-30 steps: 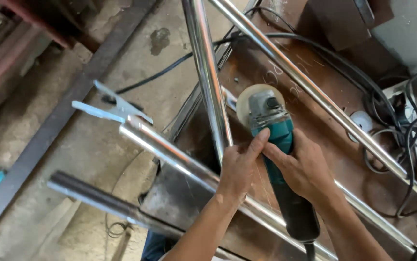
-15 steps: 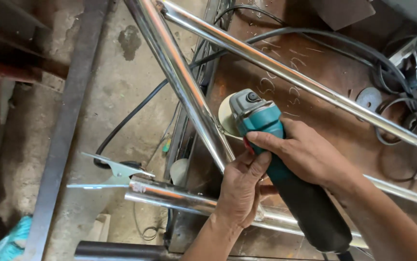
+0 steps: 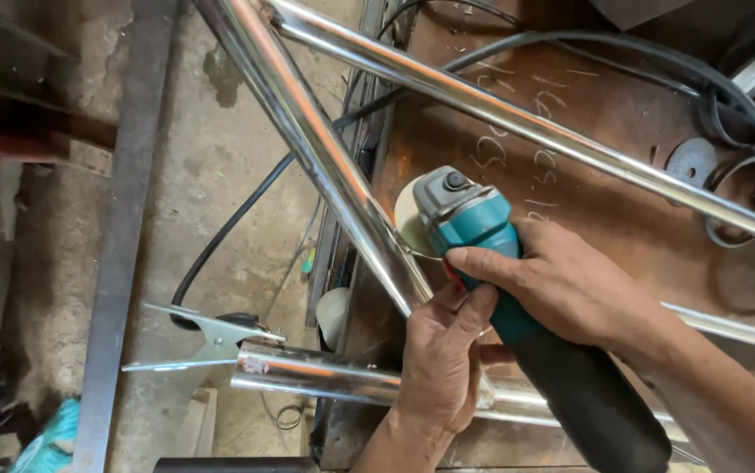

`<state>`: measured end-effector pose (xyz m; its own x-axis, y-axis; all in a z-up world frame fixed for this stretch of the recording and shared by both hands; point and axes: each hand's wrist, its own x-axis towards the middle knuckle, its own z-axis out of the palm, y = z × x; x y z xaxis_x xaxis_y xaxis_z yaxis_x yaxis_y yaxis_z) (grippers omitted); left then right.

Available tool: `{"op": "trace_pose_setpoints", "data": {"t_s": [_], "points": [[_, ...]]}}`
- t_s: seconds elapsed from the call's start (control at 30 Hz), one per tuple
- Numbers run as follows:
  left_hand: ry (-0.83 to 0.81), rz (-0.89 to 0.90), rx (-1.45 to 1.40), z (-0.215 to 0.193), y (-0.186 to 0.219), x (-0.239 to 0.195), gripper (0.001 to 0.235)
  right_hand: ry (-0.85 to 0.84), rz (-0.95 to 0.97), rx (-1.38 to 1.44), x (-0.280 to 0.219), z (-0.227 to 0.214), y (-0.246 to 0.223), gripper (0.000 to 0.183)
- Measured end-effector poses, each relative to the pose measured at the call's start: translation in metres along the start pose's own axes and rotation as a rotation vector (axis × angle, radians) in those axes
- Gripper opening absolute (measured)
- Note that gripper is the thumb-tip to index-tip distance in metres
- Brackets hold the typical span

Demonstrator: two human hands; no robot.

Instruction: Use an angle grinder with a sanding disc to smooth joints on metal pipes.

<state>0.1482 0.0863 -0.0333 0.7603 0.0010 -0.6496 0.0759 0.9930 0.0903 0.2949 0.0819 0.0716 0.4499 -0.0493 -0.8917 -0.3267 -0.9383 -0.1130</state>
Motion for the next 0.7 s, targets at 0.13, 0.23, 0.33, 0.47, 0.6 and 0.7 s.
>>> {"op": "trace_pose_setpoints", "data": {"t_s": [0.13,0.23,0.33,0.47,0.6,0.7], "points": [[-0.028,0.021,-0.041,0.001,0.001,0.001,0.035,-0.067,0.040,0.021,-0.002,-0.003,-0.013,0.034],[0.000,0.009,-0.076,0.005,0.000,0.003,0.035,-0.060,-0.037,-0.194,0.008,-0.006,-0.007,0.034],[0.008,0.041,-0.084,0.003,0.001,0.003,0.034,-0.085,0.009,-0.130,-0.003,-0.008,-0.021,0.031],[0.004,0.038,-0.038,0.004,0.001,0.002,0.038,-0.100,-0.030,-0.198,0.004,-0.006,-0.013,0.037],[-0.003,0.048,-0.046,-0.004,-0.006,-0.001,0.035,-0.069,0.064,-0.067,0.000,-0.001,-0.005,0.034],[-0.001,0.054,-0.038,-0.008,-0.013,-0.004,0.027,-0.050,0.061,-0.036,0.005,0.004,0.011,0.037]]}}
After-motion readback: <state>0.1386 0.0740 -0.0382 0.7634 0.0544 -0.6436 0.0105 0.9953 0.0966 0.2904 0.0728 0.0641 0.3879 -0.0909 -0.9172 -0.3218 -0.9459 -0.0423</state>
